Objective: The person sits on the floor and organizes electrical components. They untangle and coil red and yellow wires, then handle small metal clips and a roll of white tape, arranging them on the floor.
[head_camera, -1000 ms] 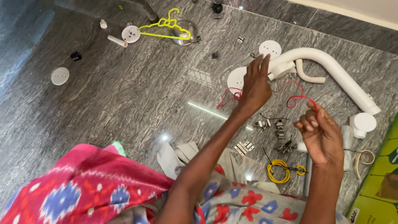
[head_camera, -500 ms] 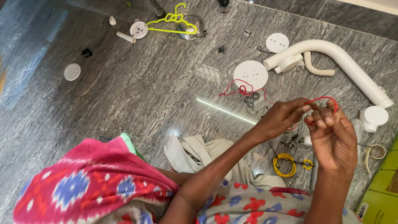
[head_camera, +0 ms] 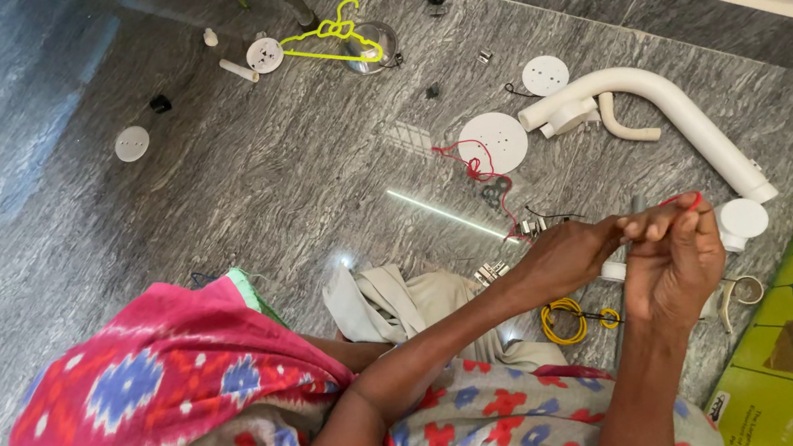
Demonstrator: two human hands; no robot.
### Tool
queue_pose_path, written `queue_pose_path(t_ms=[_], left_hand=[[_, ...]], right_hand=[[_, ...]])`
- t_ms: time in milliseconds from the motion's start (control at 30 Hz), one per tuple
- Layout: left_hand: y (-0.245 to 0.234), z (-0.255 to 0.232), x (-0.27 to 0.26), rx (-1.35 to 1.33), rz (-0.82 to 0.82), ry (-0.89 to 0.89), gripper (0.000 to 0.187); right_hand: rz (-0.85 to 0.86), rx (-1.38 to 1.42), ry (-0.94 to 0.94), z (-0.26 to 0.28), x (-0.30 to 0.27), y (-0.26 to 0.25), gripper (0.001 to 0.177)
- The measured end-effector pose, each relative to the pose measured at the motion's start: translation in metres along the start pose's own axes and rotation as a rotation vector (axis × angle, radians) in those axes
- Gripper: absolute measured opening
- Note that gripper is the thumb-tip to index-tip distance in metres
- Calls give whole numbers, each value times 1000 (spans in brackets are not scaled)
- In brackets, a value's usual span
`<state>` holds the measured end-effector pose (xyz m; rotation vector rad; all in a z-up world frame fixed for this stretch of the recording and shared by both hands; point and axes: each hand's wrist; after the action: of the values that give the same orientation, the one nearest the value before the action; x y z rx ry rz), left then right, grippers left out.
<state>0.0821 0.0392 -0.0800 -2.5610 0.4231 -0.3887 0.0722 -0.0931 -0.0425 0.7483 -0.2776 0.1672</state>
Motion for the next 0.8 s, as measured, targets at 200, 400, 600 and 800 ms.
queue_pose_path(t_ms=[200,400,600,800], left_hand=[[-5,-7,-7,105,61,0,27],[-18,-15,-11,162,113,55,20],[-59,-27,-13,158,103,20,24],[-102,-30,-22,189,-40,112,25]], right_hand=[[34,-157,-93,-6,2,-5,30],[92,-827,-103,-5,1,-1,20],[174,-1269,-120,5,3,15,20],[263,-1333,161,1,3,15,31]])
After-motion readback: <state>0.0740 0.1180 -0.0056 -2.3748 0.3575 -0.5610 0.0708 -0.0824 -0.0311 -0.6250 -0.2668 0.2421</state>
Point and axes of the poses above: each hand's wrist, its own x-axis towards the middle knuckle, its own y-axis out of the palm, z = x × y, and after that the axes turned 6 degrees about z, right-handed
